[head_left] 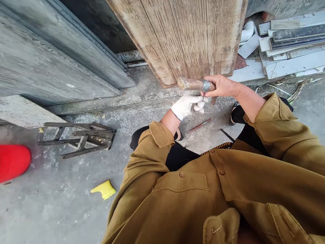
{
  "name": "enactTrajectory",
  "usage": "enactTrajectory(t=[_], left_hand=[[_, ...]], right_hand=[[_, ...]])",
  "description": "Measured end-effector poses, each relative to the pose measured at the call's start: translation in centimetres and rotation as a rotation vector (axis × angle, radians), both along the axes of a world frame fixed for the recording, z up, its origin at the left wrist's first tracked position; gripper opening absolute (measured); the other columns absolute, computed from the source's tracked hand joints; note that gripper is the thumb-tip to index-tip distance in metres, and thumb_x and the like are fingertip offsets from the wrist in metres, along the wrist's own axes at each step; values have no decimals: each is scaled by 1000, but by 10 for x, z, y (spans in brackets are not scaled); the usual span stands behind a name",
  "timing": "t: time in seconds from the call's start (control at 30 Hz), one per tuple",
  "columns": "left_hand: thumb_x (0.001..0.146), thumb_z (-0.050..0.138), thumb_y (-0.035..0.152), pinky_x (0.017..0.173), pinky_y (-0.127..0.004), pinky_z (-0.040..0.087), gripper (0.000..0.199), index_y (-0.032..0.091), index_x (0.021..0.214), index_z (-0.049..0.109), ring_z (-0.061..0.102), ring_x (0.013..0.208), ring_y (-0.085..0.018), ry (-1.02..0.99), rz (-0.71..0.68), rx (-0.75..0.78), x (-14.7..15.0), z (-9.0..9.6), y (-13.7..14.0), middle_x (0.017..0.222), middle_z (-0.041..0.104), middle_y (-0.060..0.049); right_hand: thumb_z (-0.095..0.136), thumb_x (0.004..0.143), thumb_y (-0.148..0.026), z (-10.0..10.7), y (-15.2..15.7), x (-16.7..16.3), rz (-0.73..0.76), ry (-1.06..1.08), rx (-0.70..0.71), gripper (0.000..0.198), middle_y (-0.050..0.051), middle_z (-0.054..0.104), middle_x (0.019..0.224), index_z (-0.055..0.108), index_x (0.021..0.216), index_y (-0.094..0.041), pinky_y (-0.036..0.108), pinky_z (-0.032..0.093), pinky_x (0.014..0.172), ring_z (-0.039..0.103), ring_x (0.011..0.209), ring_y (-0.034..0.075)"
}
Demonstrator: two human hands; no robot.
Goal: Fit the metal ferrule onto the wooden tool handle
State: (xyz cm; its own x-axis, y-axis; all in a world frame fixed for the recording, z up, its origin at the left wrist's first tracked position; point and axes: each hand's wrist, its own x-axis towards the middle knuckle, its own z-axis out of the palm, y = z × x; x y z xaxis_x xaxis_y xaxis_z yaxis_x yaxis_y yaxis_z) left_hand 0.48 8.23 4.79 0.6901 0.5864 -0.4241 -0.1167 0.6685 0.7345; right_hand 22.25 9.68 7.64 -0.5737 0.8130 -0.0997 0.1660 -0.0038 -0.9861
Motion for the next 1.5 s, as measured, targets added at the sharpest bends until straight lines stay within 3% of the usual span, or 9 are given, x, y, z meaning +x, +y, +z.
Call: enactTrajectory(t=[0.23,0.53,0.77,0.97,1.13,1.23,1.33,1.4,1.5], left_hand=[[94,76,15,60,-30,63,10,8,93,69,57,47,-10,112,-9,-19,0,3,-1,63,65,0],[99,63,18,48,-27,52,21,14,78,65,39,35,-8,157,-110,-8,-2,7,-1,52,53,3],[102,66,38,45,-26,44,40,16,70,59,31,33,-6,203,-198,-79,-1,13,-2,48,44,4],[100,65,34,45,-27,44,34,17,73,59,32,33,-7,123,-259,-118,-3,13,-3,51,46,5],[97,65,23,47,-27,49,22,16,77,60,33,34,-7,50,-161,-95,-4,15,-6,53,48,6],[96,71,26,55,-27,55,19,15,83,61,34,38,-5,44,9,-7,0,16,-7,57,49,8],[95,75,29,68,-27,59,19,16,91,61,44,46,-6,174,140,181,5,16,-6,63,53,7],[95,73,26,75,-27,59,15,18,92,61,56,57,-10,361,188,391,6,15,-4,68,59,4],[94,68,19,89,-32,57,6,20,92,62,72,93,-22,685,191,792,4,11,1,83,68,-5]], right_hand=[[88,80,-26,-2,0,3,19,-120,84,28,-4,56,74,67,97,-18,21,47,60,57,69,12],[78,89,-33,2,0,1,172,-206,461,24,-4,52,76,63,98,-17,25,36,73,50,77,12],[78,91,-43,9,-3,-3,193,-198,500,32,-4,49,74,58,90,-18,26,33,72,48,76,12],[77,92,-46,10,-2,-1,209,-191,510,34,-4,50,75,59,92,-17,25,35,71,49,76,12],[80,88,-38,9,-9,-2,107,-194,376,30,-4,50,77,61,101,-18,23,39,68,51,73,12],[81,87,-33,9,-12,-7,-87,-239,254,30,-1,51,80,59,103,-20,25,44,67,56,76,16],[82,85,-28,3,-10,-16,-301,-277,200,31,2,52,82,58,103,-21,30,52,71,60,86,22],[83,81,-23,-7,-5,-23,-412,-284,170,33,2,53,81,56,100,-21,33,55,75,61,91,25],[82,80,-19,-25,-1,-30,-507,-227,21,33,1,52,76,53,95,-23,34,56,71,61,84,24]])
